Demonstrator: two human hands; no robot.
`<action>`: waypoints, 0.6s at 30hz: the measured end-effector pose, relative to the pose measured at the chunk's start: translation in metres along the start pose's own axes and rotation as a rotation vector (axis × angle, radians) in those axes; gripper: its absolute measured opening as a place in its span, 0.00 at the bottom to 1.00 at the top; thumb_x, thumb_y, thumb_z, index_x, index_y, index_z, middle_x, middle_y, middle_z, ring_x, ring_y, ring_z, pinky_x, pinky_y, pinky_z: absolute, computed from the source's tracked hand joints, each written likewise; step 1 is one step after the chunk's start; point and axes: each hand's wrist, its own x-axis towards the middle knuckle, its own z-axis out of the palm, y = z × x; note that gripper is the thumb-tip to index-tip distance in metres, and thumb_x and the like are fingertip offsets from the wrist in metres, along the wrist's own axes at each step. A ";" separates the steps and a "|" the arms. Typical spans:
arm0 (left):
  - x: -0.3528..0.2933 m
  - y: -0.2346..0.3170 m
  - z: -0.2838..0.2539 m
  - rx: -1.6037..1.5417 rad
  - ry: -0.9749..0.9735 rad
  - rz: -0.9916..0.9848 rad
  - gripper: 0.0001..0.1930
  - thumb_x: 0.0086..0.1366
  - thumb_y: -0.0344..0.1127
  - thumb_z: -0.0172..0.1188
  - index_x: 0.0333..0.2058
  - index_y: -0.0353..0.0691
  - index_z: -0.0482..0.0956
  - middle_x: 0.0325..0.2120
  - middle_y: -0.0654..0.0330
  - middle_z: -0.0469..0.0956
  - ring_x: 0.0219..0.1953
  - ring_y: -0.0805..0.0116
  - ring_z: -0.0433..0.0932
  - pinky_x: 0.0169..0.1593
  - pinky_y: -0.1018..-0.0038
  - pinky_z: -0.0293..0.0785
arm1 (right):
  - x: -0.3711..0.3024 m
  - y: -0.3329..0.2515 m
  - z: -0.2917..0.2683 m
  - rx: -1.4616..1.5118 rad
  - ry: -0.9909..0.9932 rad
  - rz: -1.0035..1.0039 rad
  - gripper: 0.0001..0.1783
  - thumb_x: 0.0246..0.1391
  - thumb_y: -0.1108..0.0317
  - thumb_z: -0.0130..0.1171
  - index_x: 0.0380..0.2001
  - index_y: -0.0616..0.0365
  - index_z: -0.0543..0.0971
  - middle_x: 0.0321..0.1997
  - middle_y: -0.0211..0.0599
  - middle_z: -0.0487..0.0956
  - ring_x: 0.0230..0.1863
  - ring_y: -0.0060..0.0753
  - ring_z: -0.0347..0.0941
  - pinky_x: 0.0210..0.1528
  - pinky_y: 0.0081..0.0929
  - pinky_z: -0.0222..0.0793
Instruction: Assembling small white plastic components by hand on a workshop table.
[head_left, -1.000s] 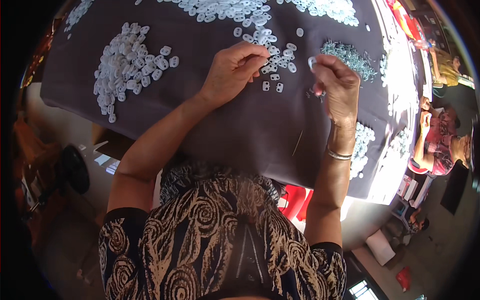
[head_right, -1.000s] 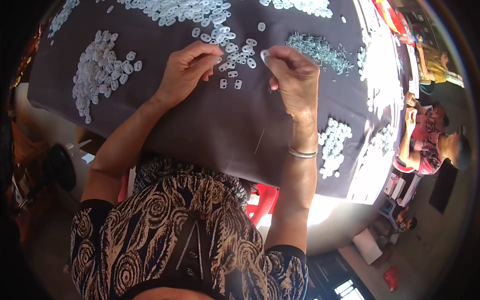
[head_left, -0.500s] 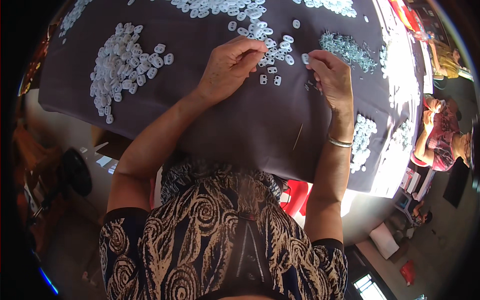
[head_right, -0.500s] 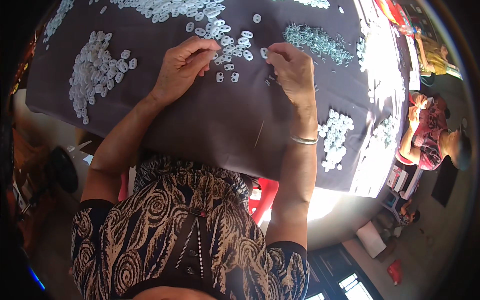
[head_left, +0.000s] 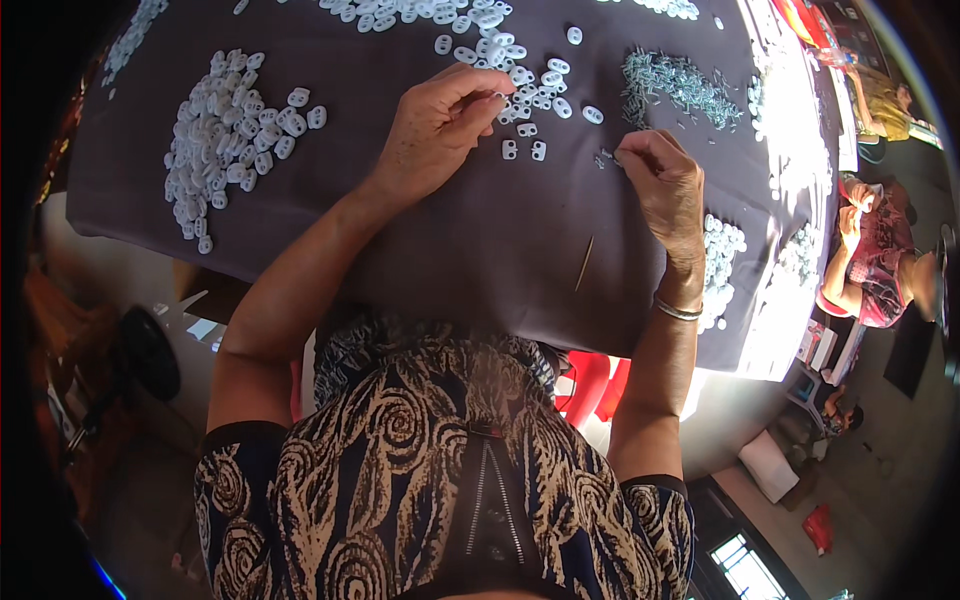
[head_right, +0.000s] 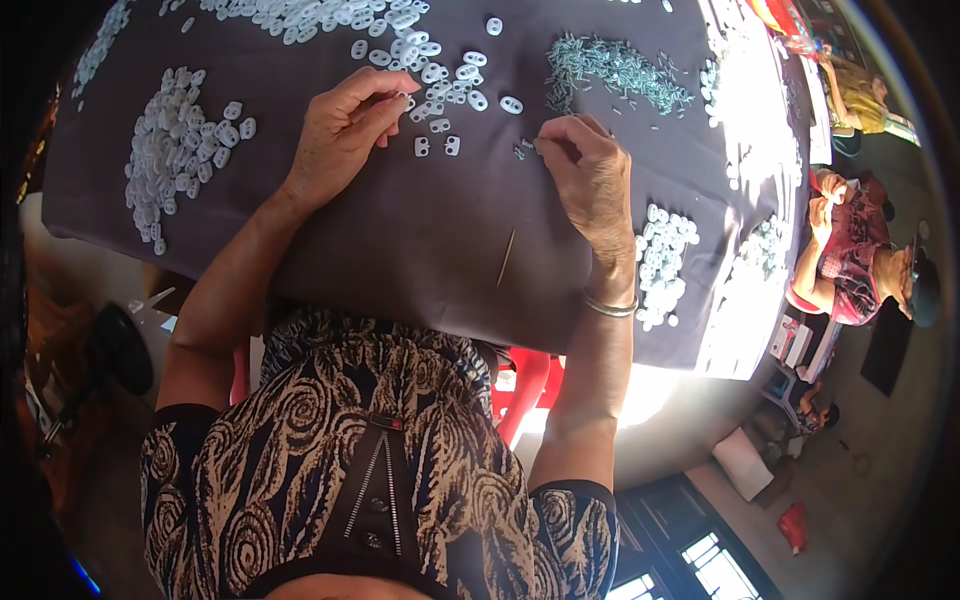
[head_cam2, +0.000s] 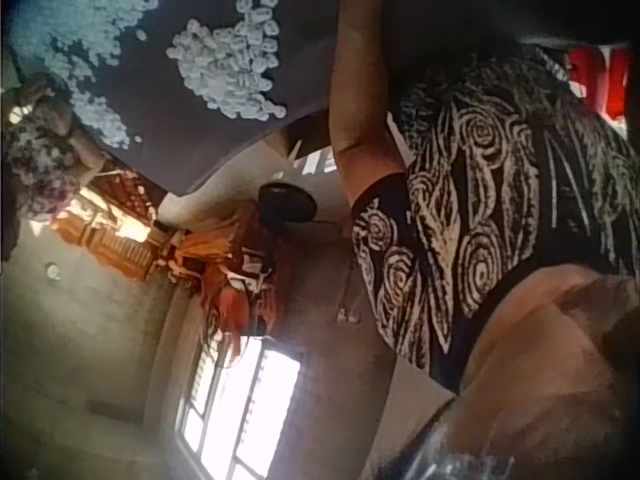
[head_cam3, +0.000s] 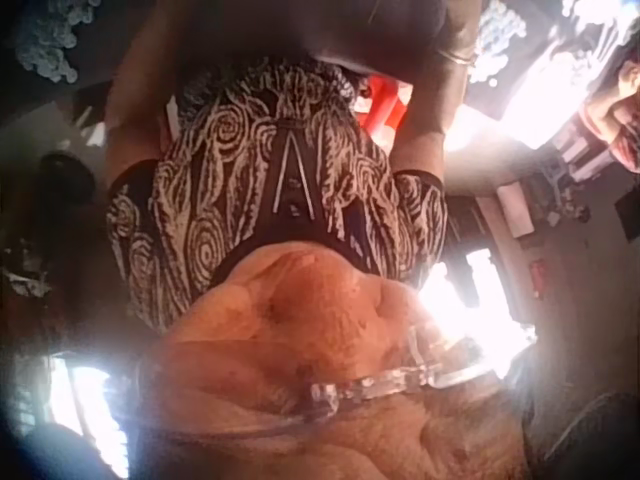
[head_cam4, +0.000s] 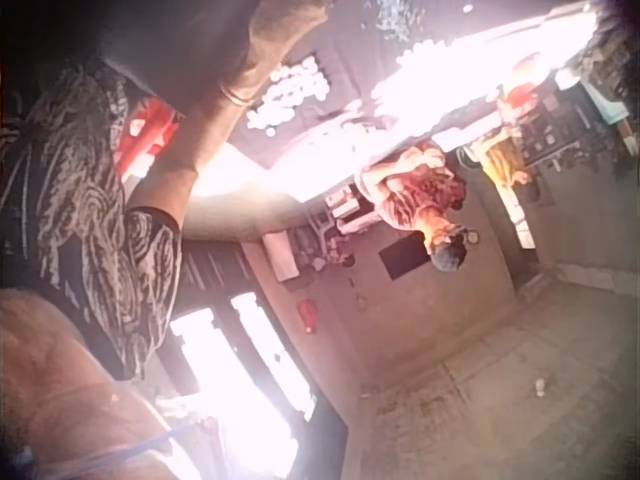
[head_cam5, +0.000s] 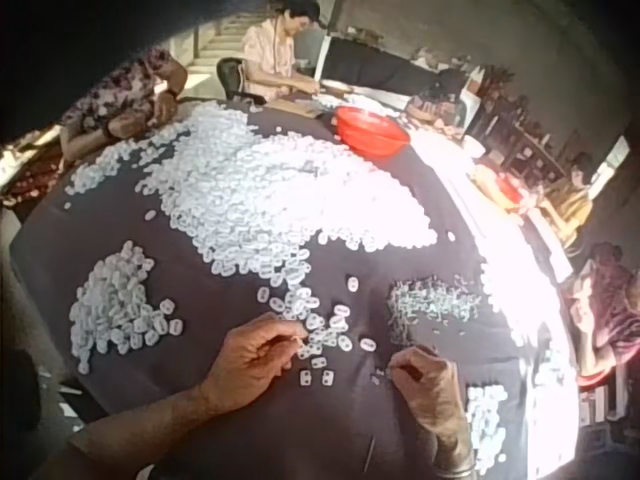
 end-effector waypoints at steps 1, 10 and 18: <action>0.000 0.000 0.000 0.000 0.001 0.000 0.06 0.63 0.27 0.54 0.39 0.38 0.77 0.30 0.66 0.73 0.25 0.81 0.70 0.29 0.84 0.68 | 0.000 -0.002 0.000 -0.016 -0.020 0.005 0.03 0.48 0.80 0.58 0.29 0.64 0.77 0.28 0.25 0.73 0.28 0.13 0.67 0.33 0.13 0.63; 0.001 -0.002 0.000 -0.037 -0.007 -0.018 0.07 0.63 0.27 0.55 0.40 0.38 0.76 0.28 0.67 0.76 0.25 0.84 0.70 0.29 0.85 0.68 | -0.012 0.005 0.000 -0.011 0.052 -0.007 0.03 0.47 0.80 0.59 0.28 0.63 0.77 0.27 0.27 0.74 0.26 0.14 0.68 0.30 0.14 0.64; 0.000 -0.003 0.001 -0.024 0.015 -0.036 0.07 0.63 0.26 0.55 0.40 0.38 0.76 0.29 0.68 0.76 0.25 0.84 0.70 0.29 0.85 0.68 | -0.003 -0.006 0.009 -0.148 -0.022 -0.150 0.04 0.45 0.80 0.59 0.27 0.62 0.78 0.25 0.32 0.74 0.23 0.21 0.69 0.27 0.19 0.64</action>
